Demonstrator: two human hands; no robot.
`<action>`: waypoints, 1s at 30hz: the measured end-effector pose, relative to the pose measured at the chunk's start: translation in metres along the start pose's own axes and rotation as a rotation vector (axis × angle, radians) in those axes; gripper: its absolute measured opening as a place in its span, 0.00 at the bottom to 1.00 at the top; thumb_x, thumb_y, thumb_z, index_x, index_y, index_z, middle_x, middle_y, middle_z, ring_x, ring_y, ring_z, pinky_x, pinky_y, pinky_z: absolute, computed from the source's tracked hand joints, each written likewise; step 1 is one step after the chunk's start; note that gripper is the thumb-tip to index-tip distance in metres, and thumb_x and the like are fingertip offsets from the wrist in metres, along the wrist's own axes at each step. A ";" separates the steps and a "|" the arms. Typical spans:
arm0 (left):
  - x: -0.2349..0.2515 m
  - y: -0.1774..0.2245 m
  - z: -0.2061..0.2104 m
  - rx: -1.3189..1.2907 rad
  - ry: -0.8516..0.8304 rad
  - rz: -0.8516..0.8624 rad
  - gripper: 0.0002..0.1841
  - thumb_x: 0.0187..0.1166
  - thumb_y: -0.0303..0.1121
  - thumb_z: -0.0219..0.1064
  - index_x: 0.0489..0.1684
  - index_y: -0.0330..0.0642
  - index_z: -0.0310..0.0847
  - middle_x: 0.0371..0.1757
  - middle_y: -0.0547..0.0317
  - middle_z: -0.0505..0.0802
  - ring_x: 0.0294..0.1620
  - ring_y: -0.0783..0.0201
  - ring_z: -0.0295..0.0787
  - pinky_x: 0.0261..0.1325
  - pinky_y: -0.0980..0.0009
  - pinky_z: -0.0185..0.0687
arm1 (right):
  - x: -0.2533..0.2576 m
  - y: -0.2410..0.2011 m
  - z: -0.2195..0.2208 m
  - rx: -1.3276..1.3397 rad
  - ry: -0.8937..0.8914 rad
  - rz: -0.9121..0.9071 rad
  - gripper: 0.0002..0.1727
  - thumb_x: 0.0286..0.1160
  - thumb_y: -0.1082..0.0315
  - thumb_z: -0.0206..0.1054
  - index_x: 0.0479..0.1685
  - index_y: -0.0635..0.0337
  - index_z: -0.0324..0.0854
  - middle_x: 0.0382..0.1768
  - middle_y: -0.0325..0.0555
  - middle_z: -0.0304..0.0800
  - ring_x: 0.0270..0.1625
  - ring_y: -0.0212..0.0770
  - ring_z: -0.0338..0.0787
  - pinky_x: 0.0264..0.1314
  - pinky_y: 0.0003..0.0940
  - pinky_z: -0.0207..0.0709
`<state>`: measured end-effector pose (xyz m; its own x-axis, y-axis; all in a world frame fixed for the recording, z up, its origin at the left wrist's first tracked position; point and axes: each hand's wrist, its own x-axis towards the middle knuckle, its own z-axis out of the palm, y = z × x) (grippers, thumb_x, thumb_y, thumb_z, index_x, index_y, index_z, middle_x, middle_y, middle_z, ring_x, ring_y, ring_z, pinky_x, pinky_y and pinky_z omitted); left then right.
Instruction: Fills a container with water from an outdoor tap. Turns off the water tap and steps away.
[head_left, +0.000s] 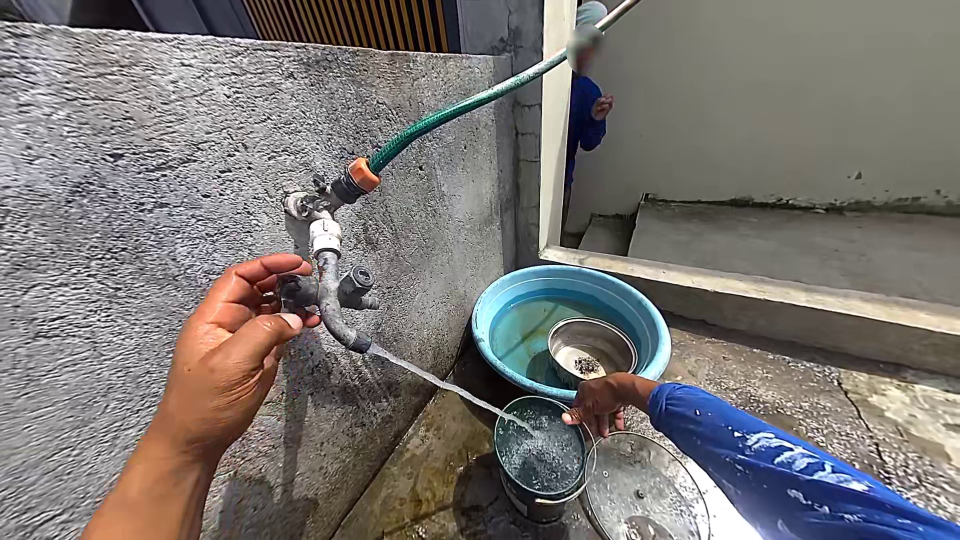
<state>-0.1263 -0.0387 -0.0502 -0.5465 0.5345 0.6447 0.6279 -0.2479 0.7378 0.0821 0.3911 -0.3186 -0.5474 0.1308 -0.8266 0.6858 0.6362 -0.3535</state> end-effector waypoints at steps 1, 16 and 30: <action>0.001 -0.003 -0.003 -0.001 -0.011 0.019 0.30 0.65 0.22 0.53 0.73 0.47 0.74 0.65 0.60 0.86 0.49 0.65 0.90 0.49 0.69 0.89 | -0.002 -0.002 0.001 -0.002 0.000 -0.001 0.39 0.82 0.29 0.53 0.58 0.59 0.84 0.44 0.47 0.96 0.40 0.43 0.95 0.44 0.47 0.85; 0.006 -0.019 -0.018 -0.317 -0.117 -0.072 0.44 0.54 0.54 0.88 0.77 0.53 0.79 0.74 0.57 0.87 0.55 0.63 0.92 0.52 0.71 0.91 | 0.001 0.007 0.003 0.067 -0.039 -0.063 0.41 0.81 0.27 0.52 0.58 0.60 0.84 0.45 0.48 0.95 0.42 0.44 0.95 0.46 0.48 0.87; 0.010 -0.013 -0.011 -0.195 0.005 -0.106 0.37 0.59 0.55 0.85 0.69 0.47 0.80 0.59 0.59 0.92 0.38 0.67 0.93 0.41 0.74 0.94 | 0.008 0.013 -0.001 0.073 -0.062 -0.090 0.41 0.80 0.25 0.53 0.58 0.58 0.84 0.45 0.47 0.96 0.41 0.43 0.96 0.44 0.47 0.87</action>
<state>-0.1462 -0.0393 -0.0506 -0.6070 0.5619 0.5620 0.4479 -0.3423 0.8260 0.0857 0.4013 -0.3292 -0.5796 0.0271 -0.8145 0.6693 0.5860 -0.4568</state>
